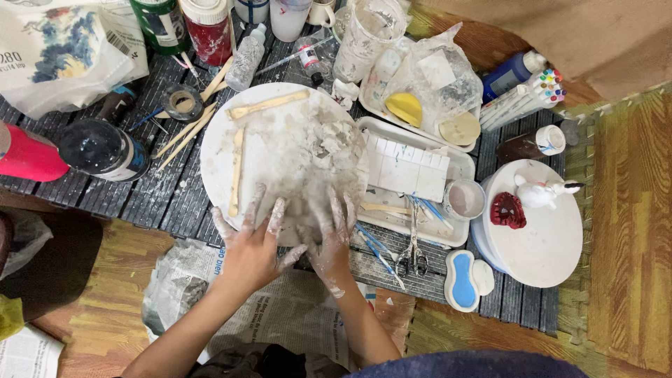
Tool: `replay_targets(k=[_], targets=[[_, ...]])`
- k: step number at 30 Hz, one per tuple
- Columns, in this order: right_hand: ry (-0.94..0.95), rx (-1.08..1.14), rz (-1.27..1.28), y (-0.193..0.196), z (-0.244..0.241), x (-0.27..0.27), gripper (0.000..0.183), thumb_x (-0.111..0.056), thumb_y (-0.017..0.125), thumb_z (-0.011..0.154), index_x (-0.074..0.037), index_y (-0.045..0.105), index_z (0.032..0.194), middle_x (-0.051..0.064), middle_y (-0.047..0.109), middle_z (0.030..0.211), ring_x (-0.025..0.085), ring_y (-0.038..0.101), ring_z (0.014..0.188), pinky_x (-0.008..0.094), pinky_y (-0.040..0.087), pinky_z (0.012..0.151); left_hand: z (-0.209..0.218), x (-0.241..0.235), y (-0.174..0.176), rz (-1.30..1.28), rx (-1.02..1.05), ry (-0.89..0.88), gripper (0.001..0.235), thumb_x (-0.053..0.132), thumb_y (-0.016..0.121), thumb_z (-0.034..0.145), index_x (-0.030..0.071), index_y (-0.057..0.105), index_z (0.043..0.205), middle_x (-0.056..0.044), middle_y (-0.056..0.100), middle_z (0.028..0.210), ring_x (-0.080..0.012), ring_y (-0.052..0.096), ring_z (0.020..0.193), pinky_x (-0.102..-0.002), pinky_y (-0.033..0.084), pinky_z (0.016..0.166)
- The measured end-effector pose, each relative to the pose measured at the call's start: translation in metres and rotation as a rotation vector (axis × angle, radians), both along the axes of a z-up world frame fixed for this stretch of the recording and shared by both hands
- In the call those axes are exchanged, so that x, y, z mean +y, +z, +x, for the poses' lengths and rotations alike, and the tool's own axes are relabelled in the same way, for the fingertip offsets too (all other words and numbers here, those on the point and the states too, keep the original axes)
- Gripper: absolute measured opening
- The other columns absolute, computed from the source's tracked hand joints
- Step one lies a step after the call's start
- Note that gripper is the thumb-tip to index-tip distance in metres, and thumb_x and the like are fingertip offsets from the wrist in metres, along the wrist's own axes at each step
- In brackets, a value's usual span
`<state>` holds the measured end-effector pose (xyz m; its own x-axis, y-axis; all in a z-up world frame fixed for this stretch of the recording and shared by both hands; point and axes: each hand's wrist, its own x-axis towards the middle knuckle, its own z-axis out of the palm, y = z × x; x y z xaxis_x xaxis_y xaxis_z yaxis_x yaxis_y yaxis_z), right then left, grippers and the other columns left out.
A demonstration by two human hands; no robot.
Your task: The person kneads a lump of gray clay on a white circular board, then repeatedly pinches off small pieces and rolls them into balls between the palms. The formed clay balls are placed on the board next to the main lump.
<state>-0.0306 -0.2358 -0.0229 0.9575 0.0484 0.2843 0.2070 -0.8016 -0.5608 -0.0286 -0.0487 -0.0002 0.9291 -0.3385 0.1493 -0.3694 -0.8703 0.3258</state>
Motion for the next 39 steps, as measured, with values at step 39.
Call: replay_targets(k=[39], targets=[[0.245,-0.134,-0.132,0.033,0.032,-0.012,0.067,-0.062,0.07,0.086,-0.022,0.062,0.14,0.012,0.042,0.16,0.036,0.034,0.15,0.056,0.024,0.126,0.014,0.024,-0.005,-0.214,-0.078,0.162,0.082,0.049,0.077,0.084,0.014,0.049,0.151,-0.013,0.05,0.153,-0.0307,0.044,0.145,-0.082,-0.003,0.11]])
